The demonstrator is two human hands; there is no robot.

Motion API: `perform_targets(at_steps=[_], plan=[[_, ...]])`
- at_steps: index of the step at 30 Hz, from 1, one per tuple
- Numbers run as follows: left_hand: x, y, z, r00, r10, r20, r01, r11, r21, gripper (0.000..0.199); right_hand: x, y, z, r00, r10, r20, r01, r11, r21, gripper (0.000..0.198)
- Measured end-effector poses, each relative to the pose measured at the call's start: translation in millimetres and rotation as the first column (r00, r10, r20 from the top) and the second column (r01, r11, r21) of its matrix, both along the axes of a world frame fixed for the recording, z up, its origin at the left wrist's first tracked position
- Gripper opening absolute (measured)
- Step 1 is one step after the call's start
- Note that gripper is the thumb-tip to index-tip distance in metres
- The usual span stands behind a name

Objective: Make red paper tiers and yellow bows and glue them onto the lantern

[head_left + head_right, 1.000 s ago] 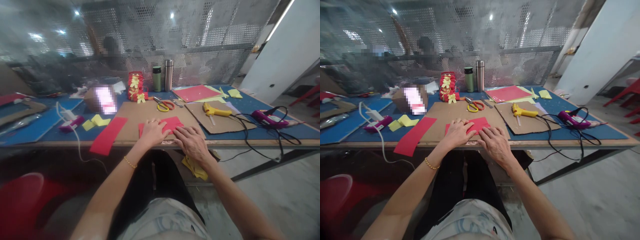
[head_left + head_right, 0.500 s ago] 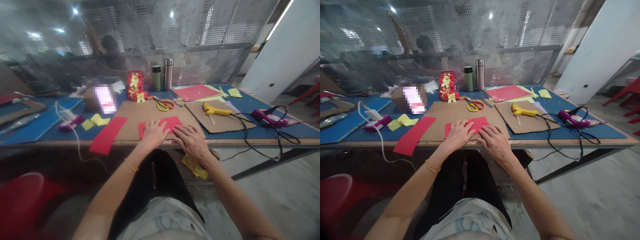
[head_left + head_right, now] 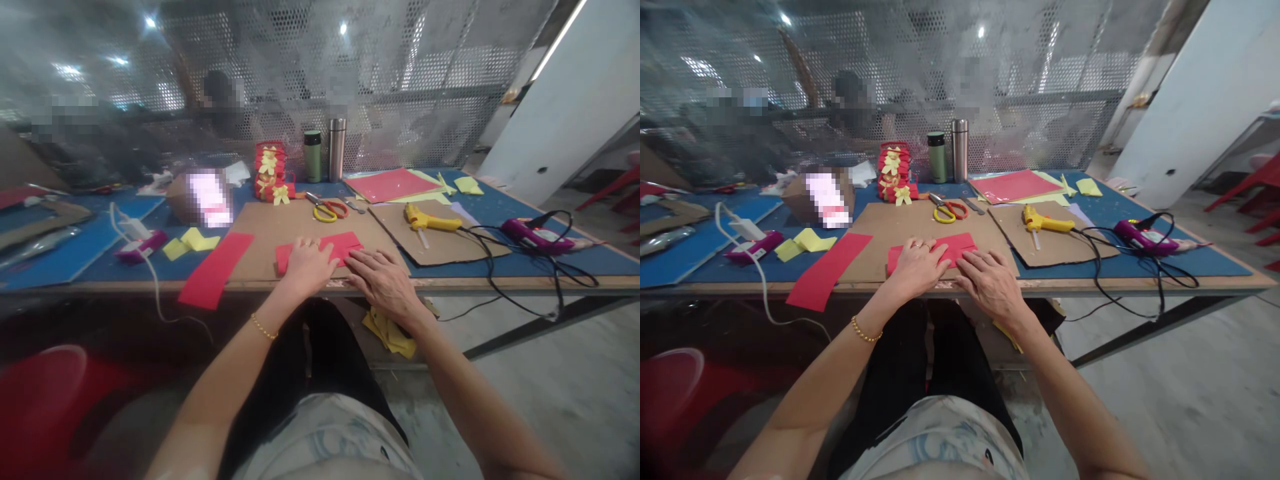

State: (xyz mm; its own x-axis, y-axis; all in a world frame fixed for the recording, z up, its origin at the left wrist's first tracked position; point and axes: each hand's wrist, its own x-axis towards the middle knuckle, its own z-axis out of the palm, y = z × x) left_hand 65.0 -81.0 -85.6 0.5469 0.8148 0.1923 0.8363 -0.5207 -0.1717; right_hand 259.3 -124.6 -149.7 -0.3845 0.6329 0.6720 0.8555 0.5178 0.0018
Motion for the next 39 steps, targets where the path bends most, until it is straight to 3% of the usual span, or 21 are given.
perform_targets(at_steps=[15, 32, 39], plan=[[0.4, -2.4, -1.2, 1.000, 0.022, 0.008, -0.021, 0.999, -0.034, 0.046, 0.0, -0.2, -0.6, 1.000, -0.028, -0.014, 0.026, 0.996, -0.085, 0.039], [1.1, -3.8, -1.7, 0.999, 0.034, -0.014, -0.034, 0.999, -0.032, 0.047, -0.6, 0.0, -0.5, 0.999, -0.026, -0.026, 0.024, 0.997, -0.074, 0.040], [1.6, -6.1, -8.1, 0.995, 0.076, 0.066, -0.072, 0.996, -0.061, 0.047, 1.0, 1.3, -1.4, 0.999, -0.009, -0.034, 0.005, 0.996, -0.090, 0.046]])
